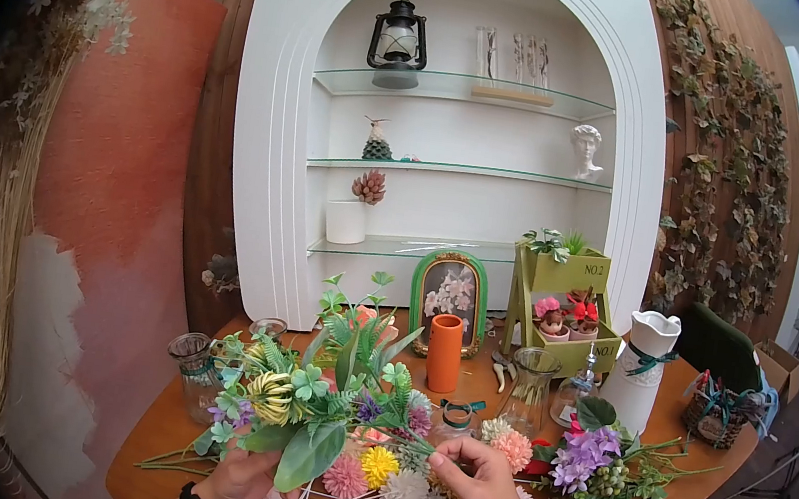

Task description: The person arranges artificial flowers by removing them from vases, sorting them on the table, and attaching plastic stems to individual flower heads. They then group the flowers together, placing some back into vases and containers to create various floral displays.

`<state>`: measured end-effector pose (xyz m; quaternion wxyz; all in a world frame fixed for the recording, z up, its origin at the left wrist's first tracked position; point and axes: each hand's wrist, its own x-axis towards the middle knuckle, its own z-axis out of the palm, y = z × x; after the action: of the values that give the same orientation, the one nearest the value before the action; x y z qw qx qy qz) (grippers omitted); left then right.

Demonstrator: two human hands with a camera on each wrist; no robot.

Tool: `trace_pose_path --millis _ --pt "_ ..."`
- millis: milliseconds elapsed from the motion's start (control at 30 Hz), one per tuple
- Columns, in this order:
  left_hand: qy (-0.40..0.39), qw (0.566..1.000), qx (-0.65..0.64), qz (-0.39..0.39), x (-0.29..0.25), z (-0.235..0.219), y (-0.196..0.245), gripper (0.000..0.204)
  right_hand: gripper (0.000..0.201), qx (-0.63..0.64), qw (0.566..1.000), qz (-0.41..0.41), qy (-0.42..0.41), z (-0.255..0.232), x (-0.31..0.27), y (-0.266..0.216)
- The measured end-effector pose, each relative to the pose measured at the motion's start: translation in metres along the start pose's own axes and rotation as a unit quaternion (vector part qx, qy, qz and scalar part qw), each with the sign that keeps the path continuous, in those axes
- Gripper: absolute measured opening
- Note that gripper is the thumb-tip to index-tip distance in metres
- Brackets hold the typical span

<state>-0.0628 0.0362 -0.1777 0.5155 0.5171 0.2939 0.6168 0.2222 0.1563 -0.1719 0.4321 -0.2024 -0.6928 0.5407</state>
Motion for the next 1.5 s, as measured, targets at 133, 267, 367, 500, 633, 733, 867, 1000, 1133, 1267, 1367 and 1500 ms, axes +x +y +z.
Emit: trace_pose_path --millis 133,267,367,500,633,733,867,1000,1133,1267,1367,1500 --pt "0.003 0.999 0.016 -0.04 -0.002 -0.005 -0.004 0.03 0.017 -0.004 1.0 -0.005 -0.001 0.0 0.0 0.001" --pt "0.006 0.999 0.015 -0.034 -0.002 -0.003 -0.003 0.033 0.017 -0.004 1.0 -0.003 -0.001 0.0 0.0 0.0" --pt "-0.013 0.998 0.001 -0.055 -0.001 -0.013 -0.009 0.034 0.017 0.0 1.0 0.002 -0.002 0.0 0.0 0.0" --pt "-0.017 0.999 -0.008 -0.051 0.0 -0.015 -0.01 0.034 0.018 -0.004 1.0 0.002 -0.003 0.0 0.0 0.0" --pt "-0.006 0.999 0.003 -0.033 0.0 -0.008 -0.006 0.035 0.018 -0.01 1.0 0.0 -0.005 0.0 0.0 -0.001" --pt "0.006 1.0 0.011 -0.012 0.0 -0.003 -0.006 0.035 0.017 -0.011 1.0 0.001 -0.004 0.0 -0.001 -0.001" --pt "-0.037 0.996 -0.069 0.041 0.004 -0.002 -0.007 0.037 0.016 0.007 1.0 -0.002 0.021 0.002 -0.001 -0.001" --pt "-0.039 0.995 -0.083 0.024 0.006 -0.002 -0.003 0.045 0.014 0.097 0.995 0.008 0.032 -0.001 -0.001 0.001" --pt "-0.028 0.998 0.05 0.035 0.001 0.0 0.0 0.04 0.014 0.152 0.988 0.007 -0.007 -0.001 -0.002 -0.002" --pt "-0.012 0.979 0.196 0.059 -0.002 0.009 0.008 0.03 0.015 0.152 0.988 -0.005 -0.007 -0.001 -0.002 -0.001" --pt "-0.044 0.975 0.209 0.056 0.004 0.029 0.015 0.034 0.018 0.125 0.992 0.018 0.005 0.0 -0.002 -0.002" --pt "-0.108 0.971 0.212 0.011 0.016 0.06 0.025 0.048 0.024 0.064 0.998 -0.026 0.011 0.003 -0.001 -0.003"
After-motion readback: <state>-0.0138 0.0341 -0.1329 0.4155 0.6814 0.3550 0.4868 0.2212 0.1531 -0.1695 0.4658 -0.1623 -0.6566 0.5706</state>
